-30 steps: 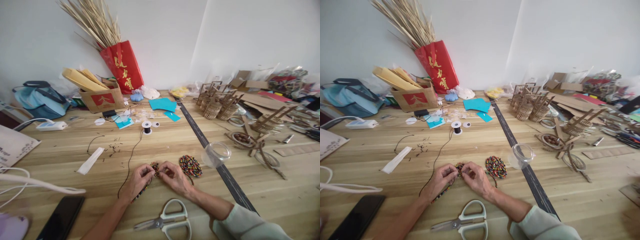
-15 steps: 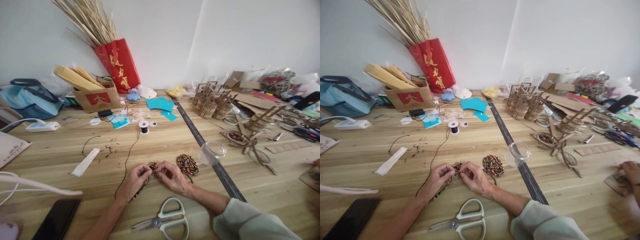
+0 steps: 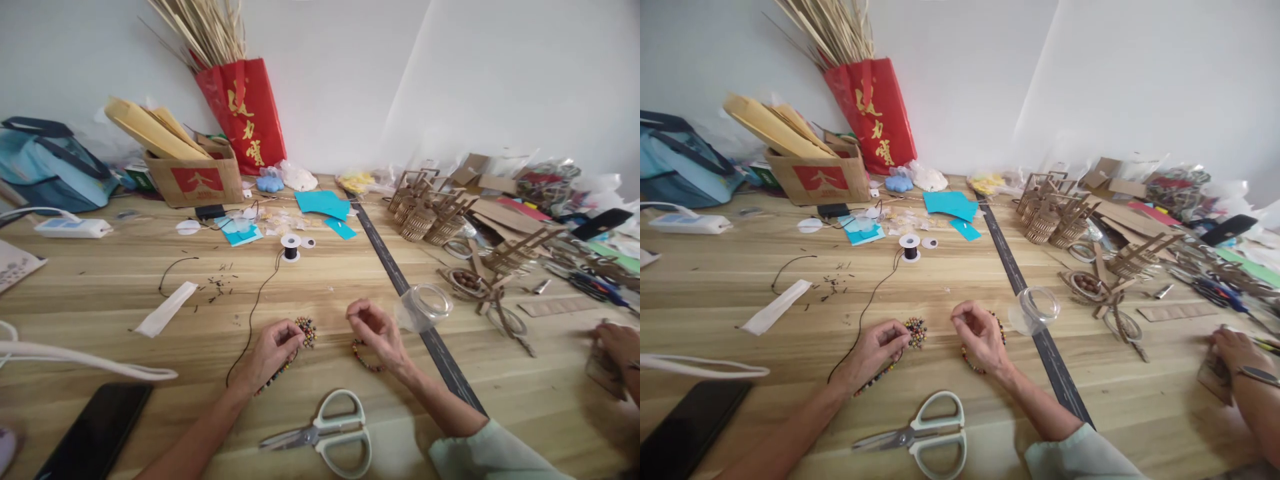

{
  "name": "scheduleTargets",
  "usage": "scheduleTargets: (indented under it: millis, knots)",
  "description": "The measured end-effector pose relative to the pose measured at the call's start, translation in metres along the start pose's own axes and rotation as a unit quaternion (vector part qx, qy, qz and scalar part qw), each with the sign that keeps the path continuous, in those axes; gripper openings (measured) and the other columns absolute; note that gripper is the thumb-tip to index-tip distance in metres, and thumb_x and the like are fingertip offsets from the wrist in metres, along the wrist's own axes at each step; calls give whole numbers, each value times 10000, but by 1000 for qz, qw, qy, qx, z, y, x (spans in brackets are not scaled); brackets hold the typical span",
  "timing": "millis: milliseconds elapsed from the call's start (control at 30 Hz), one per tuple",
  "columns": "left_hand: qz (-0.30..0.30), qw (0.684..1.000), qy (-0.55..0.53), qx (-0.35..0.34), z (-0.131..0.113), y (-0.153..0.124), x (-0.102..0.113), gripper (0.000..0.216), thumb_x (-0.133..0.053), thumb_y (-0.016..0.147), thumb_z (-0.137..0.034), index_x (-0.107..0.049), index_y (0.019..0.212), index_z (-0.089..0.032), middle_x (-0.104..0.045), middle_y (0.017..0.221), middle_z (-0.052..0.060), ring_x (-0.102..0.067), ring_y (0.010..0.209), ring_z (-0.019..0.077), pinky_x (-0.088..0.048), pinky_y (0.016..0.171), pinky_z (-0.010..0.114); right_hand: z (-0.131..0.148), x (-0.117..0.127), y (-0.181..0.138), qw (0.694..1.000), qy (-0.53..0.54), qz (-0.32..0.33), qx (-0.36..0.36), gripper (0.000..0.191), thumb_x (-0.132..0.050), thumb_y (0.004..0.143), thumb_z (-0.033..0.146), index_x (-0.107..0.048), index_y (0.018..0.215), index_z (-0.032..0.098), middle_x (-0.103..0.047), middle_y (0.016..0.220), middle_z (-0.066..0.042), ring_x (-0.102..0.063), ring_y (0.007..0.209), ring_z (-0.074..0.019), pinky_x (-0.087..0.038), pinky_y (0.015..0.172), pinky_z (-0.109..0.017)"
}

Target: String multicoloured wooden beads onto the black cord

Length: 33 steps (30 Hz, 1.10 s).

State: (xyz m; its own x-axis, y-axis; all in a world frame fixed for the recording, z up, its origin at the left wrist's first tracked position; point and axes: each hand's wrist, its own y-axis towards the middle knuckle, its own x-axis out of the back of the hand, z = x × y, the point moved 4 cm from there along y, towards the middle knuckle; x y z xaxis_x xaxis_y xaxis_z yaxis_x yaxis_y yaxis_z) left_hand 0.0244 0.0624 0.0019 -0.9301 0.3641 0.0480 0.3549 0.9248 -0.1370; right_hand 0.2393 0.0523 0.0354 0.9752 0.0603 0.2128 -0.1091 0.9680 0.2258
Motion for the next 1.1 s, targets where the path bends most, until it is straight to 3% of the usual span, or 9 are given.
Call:
scheduleTargets:
  millis: [167, 367, 467, 567, 667, 800, 933, 1000, 1100]
  knots:
    - [6, 1000, -4, -12, 3, 0, 1, 260, -614, 770, -396, -543, 689, -160, -498, 598, -41, -442, 504, 82, -353, 492, 198, 18, 18, -1, 987, -144, 67, -10, 94, -531, 917, 254, -581, 879, 183, -564, 731, 1, -497, 609, -119, -375, 545, -221]
    - [16, 1000, 0, -12, 7, 1, 2, 224, -594, 783, -367, -550, 713, -158, -481, 593, -44, -436, 514, 88, -356, 500, 202, 13, 19, -33, 901, -387, 193, -14, 193, -485, 923, 154, -629, 796, 179, -630, 771, -38, -601, 688, -161, -429, 627, -252]
    - [20, 1000, 3, -9, 7, 0, 2, 215, -585, 781, -357, -543, 708, -159, -482, 600, -41, -432, 517, 89, -347, 496, 202, 5, 20, -50, 866, -444, 229, -19, 180, -518, 893, 130, -665, 965, 205, -657, 883, -47, -642, 751, -167, -449, 645, -236]
    - [19, 1000, 5, -9, 6, 0, 1, 215, -586, 774, -359, -543, 704, -160, -488, 604, -38, -435, 517, 90, -346, 494, 203, 0, 19, -57, 841, -488, 231, -17, 327, -512, 871, 86, -636, 1137, 231, -671, 988, -60, -668, 817, -181, -455, 663, -238]
    - [20, 1000, 7, -9, 6, 0, 1, 223, -590, 770, -372, -549, 710, -161, -481, 587, -40, -436, 511, 93, -347, 494, 206, 3, 17, -54, 845, -484, 229, 0, 322, -516, 843, 59, -651, 1083, 226, -682, 964, -55, -669, 786, -180, -437, 635, -237]
    - [19, 1000, 1, -16, 6, 1, 1, 232, -594, 769, -383, -555, 715, -161, -484, 582, -42, -438, 504, 92, -351, 493, 206, 16, 25, -38, 880, -435, 189, 12, 128, -565, 800, 91, -635, 773, 196, -651, 728, -15, -598, 611, -149, -386, 563, -236]
    - [23, 999, -2, -23, 5, 0, 1, 247, -603, 774, -392, -552, 709, -159, -494, 591, -39, -443, 505, 89, -353, 492, 203, 19, 39, -17, 892, -417, 171, 11, 132, -555, 815, 106, -609, 731, 193, -609, 644, 9, -561, 563, -127, -349, 522, -221]
    - [25, 999, -2, -26, 5, 0, 1, 250, -605, 777, -392, -555, 711, -156, -498, 597, -38, -449, 507, 89, -359, 495, 203, 14, 43, -8, 857, -488, 164, 13, 134, -554, 812, 87, -602, 736, 187, -618, 682, -3, -582, 594, -134, -349, 541, -228]
    - [25, 999, -9, -26, 6, 0, 1, 250, -617, 770, -391, -555, 707, -157, -501, 599, -39, -452, 504, 89, -360, 491, 202, 7, 44, 3, 769, -623, 142, 9, 160, -517, 853, 45, -604, 776, 156, -632, 783, -59, -601, 604, -148, -327, 522, -251]
